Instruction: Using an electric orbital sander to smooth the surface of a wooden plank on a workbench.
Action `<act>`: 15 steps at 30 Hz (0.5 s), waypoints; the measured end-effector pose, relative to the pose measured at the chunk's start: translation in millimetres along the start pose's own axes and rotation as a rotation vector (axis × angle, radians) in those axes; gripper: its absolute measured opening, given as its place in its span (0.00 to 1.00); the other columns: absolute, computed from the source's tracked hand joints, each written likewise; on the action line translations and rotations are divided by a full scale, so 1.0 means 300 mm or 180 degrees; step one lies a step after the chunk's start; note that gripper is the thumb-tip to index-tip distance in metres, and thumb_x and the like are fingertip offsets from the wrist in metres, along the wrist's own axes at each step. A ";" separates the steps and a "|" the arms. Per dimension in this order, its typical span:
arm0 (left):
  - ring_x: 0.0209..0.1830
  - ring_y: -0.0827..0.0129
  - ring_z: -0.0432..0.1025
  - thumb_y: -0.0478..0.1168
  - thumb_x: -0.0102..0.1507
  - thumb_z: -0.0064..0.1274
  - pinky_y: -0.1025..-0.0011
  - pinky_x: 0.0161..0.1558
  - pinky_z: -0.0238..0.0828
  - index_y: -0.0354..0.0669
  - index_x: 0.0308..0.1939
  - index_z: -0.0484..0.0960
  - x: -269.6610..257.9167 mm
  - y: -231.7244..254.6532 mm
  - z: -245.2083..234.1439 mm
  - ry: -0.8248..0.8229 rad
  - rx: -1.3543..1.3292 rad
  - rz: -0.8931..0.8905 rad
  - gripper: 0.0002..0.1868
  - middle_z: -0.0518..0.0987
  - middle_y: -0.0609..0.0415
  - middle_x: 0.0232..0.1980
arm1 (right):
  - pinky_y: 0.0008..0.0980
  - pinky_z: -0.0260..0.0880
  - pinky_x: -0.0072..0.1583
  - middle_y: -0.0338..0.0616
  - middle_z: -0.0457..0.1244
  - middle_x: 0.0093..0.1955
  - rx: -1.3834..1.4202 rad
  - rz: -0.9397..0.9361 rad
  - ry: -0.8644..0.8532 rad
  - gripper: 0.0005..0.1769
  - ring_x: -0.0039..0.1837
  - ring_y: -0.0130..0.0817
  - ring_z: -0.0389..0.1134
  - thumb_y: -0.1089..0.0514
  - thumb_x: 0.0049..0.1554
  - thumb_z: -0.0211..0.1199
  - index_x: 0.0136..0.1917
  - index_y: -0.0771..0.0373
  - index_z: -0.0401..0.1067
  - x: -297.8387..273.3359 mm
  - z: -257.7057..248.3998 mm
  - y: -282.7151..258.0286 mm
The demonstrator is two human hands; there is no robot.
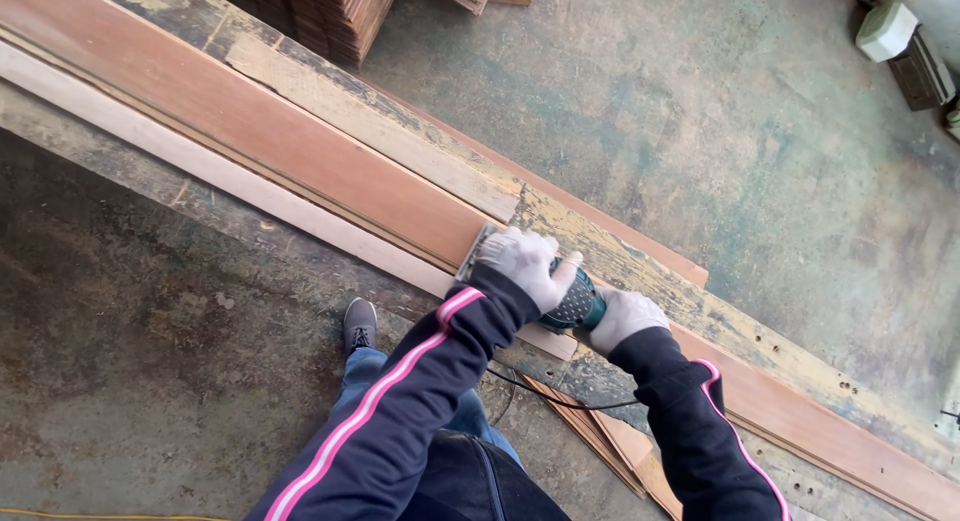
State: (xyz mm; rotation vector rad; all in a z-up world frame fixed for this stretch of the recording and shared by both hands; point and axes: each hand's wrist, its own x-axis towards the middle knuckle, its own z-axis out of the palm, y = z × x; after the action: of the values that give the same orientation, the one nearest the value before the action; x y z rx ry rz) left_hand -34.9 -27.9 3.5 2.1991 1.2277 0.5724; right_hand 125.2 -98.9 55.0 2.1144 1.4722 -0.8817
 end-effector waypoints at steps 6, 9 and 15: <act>0.36 0.47 0.76 0.59 0.63 0.49 0.49 0.42 0.71 0.40 0.30 0.86 -0.016 0.216 0.192 0.0054 -0.0220 0.0020 0.26 0.84 0.41 0.33 | 0.42 0.75 0.56 0.50 0.73 0.43 0.0172 0.0227 0.0017 0.26 0.48 0.46 0.76 0.40 0.43 0.75 0.52 0.52 0.77 -0.018 0.097 0.301; 0.36 0.47 0.76 0.59 0.63 0.49 0.48 0.40 0.70 0.39 0.30 0.86 -0.020 0.321 0.291 -0.0045 -0.0230 0.0003 0.26 0.83 0.41 0.32 | 0.41 0.75 0.57 0.50 0.74 0.43 0.0129 0.0414 -0.0058 0.24 0.48 0.45 0.77 0.41 0.42 0.75 0.49 0.52 0.79 -0.023 0.136 0.459; 0.36 0.46 0.76 0.59 0.64 0.48 0.48 0.41 0.71 0.39 0.30 0.86 -0.005 0.459 0.463 -0.0248 -0.0442 -0.0012 0.27 0.83 0.41 0.32 | 0.40 0.76 0.56 0.50 0.74 0.42 0.0159 0.0487 0.0114 0.24 0.48 0.45 0.77 0.42 0.39 0.79 0.45 0.56 0.81 0.024 0.230 0.751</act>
State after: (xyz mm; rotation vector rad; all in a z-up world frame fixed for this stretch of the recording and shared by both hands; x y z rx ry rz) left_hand 134.6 -124.1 -12.8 2.0831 1.1177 0.5485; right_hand 319.5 -218.9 -3.6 2.2559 1.2974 -0.8357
